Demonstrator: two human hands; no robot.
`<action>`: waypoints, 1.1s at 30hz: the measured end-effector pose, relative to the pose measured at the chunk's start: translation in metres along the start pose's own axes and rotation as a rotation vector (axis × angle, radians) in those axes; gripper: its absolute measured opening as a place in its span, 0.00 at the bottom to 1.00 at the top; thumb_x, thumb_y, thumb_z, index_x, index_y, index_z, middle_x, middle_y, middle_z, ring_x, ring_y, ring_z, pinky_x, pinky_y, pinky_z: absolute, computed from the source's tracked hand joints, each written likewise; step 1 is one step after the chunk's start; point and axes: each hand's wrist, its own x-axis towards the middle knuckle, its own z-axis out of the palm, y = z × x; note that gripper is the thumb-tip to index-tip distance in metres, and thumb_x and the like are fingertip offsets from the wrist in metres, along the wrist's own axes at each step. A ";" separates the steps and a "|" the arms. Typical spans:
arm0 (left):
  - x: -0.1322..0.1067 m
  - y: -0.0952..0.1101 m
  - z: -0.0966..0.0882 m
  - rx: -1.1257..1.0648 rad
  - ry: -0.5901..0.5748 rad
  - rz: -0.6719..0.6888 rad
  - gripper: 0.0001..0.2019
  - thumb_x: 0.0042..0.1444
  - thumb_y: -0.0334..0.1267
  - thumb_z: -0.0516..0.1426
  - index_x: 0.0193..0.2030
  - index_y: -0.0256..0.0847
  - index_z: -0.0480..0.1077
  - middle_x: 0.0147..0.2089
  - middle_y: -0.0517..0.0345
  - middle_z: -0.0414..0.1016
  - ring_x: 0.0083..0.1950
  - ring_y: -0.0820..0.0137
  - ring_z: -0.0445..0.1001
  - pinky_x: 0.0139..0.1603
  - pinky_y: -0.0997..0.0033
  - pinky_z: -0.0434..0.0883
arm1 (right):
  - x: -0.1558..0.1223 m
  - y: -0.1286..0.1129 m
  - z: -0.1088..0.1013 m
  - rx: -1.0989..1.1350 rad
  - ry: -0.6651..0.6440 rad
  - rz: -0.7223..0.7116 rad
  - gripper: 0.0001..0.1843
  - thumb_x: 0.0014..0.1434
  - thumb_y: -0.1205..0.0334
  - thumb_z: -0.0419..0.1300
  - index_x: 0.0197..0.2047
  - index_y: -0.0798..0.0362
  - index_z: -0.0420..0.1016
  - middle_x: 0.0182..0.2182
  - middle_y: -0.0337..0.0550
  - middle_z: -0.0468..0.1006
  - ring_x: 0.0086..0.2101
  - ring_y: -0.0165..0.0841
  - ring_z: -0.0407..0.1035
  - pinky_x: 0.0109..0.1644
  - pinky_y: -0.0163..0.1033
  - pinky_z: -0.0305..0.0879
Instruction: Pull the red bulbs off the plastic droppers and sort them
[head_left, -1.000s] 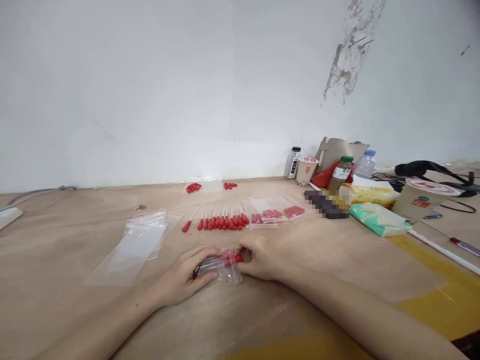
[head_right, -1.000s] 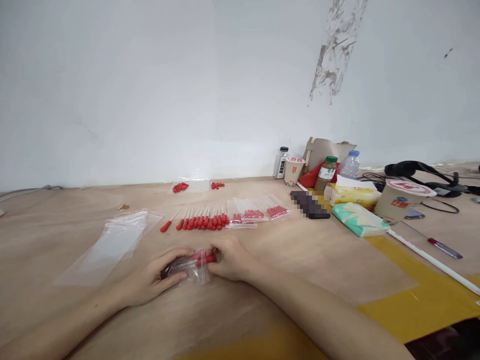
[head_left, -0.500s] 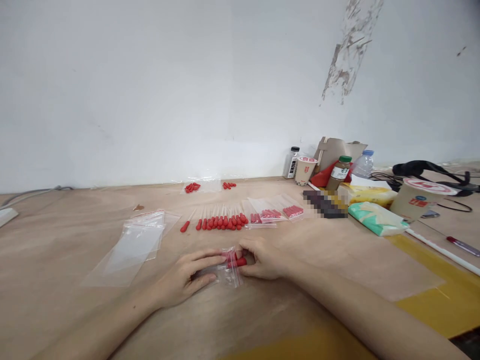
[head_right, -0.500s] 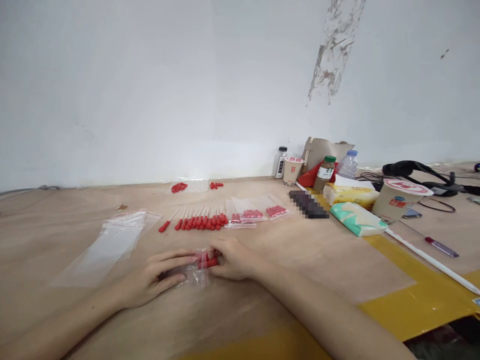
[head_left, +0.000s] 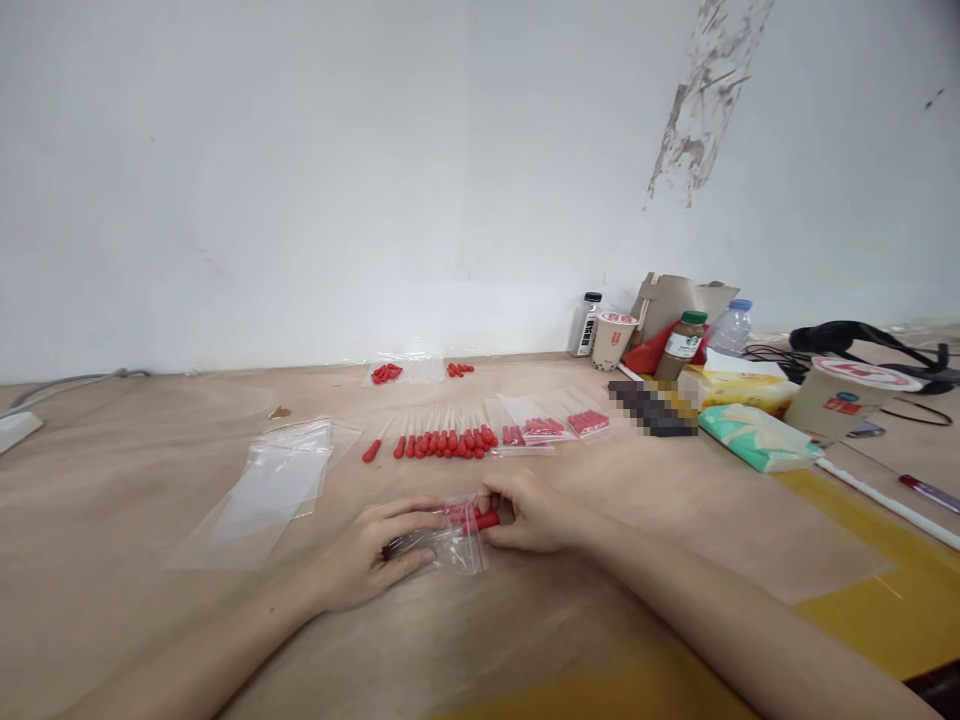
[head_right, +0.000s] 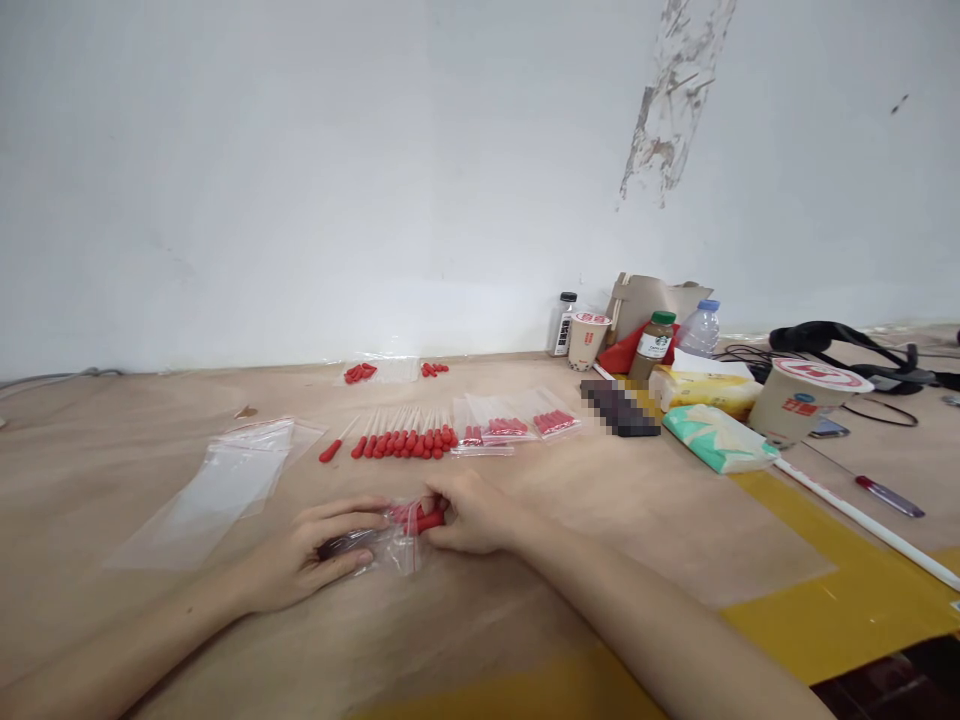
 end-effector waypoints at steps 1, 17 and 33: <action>0.000 0.000 0.000 -0.006 0.003 0.004 0.16 0.59 0.39 0.52 0.54 0.48 0.66 0.57 0.54 0.67 0.55 0.65 0.68 0.55 0.63 0.67 | 0.000 0.000 0.000 -0.005 0.000 0.001 0.08 0.40 0.72 0.58 0.26 0.54 0.63 0.21 0.32 0.64 0.24 0.24 0.57 0.26 0.28 0.50; -0.001 -0.002 0.003 -0.058 0.040 -0.015 0.15 0.58 0.39 0.52 0.52 0.44 0.67 0.57 0.52 0.67 0.53 0.66 0.70 0.53 0.65 0.69 | -0.003 0.021 0.004 0.276 0.073 -0.063 0.05 0.44 0.69 0.62 0.27 0.57 0.70 0.26 0.38 0.73 0.27 0.26 0.66 0.31 0.31 0.63; -0.001 -0.005 0.001 -0.079 0.054 -0.030 0.16 0.58 0.39 0.53 0.53 0.45 0.67 0.56 0.53 0.68 0.55 0.66 0.69 0.54 0.65 0.68 | 0.000 0.029 0.003 0.770 0.047 0.091 0.15 0.45 0.57 0.67 0.35 0.56 0.75 0.33 0.43 0.79 0.33 0.30 0.73 0.38 0.36 0.69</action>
